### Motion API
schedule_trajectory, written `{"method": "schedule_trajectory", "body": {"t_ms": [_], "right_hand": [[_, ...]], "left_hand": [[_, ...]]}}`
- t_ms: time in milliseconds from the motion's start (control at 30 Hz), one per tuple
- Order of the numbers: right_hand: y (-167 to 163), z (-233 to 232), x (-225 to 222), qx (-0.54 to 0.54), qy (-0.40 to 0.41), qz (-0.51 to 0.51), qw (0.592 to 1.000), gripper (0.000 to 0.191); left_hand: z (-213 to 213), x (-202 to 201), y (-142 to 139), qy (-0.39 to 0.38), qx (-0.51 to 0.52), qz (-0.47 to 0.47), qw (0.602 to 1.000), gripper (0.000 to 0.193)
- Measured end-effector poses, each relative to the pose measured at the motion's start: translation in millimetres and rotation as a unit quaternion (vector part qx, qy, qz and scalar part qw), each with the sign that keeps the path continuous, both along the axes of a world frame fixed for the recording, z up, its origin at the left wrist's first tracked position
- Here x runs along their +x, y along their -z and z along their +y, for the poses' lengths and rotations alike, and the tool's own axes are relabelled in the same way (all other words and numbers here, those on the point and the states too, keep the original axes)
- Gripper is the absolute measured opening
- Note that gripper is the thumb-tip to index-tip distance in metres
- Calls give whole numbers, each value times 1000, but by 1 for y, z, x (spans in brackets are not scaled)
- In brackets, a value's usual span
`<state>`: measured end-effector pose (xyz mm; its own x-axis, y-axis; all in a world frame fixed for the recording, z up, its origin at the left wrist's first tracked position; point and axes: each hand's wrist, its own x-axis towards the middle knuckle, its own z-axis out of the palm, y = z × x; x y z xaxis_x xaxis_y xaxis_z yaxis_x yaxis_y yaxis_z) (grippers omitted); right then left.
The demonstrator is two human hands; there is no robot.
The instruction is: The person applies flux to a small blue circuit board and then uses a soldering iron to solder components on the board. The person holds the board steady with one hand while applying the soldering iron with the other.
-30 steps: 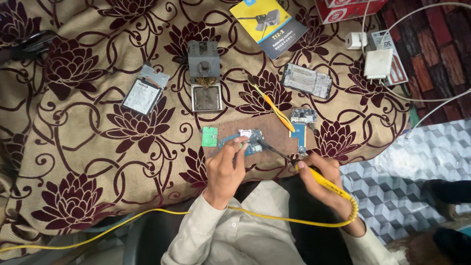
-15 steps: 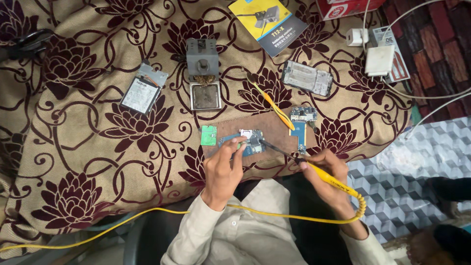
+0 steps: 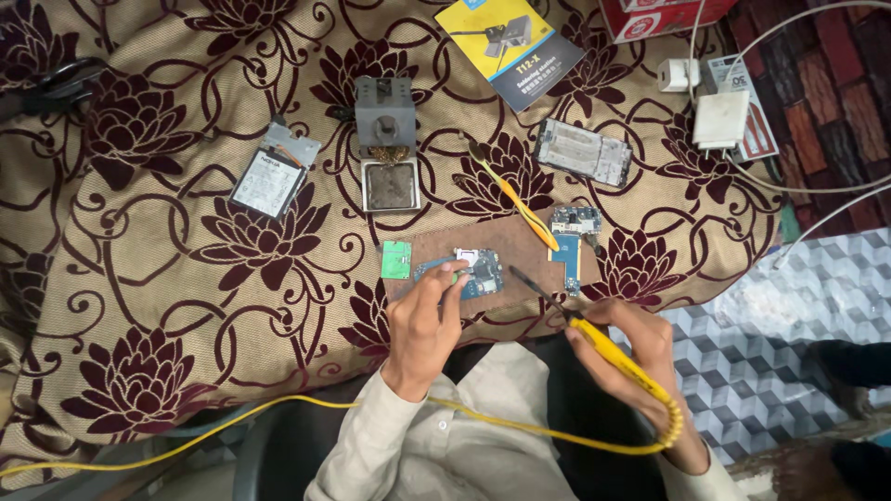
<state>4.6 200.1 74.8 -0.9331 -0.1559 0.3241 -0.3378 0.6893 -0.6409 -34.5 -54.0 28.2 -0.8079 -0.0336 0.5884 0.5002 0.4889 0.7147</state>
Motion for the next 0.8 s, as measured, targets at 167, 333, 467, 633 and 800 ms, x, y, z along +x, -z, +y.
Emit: {"method": "schedule_trajectory", "body": {"t_ms": [167, 333, 467, 633, 800], "right_hand": [[0, -1, 7, 21, 28, 41, 999, 16], [16, -2, 2, -73, 64, 28, 995, 24], [24, -2, 2, -101, 80, -42, 991, 24], [26, -4, -1, -74, 57, -18, 995, 24], [20, -5, -4, 2, -1, 19, 1000, 17]], "left_hand": [[0, 1, 1, 0, 0, -4, 1000, 29], [-1, 0, 3, -2, -4, -3, 1000, 31], [-1, -1, 3, 1, -3, -5, 1000, 32], [-1, 0, 1, -2, -4, -9, 1000, 32], [0, 0, -1, -1, -3, -15, 1000, 30]]}}
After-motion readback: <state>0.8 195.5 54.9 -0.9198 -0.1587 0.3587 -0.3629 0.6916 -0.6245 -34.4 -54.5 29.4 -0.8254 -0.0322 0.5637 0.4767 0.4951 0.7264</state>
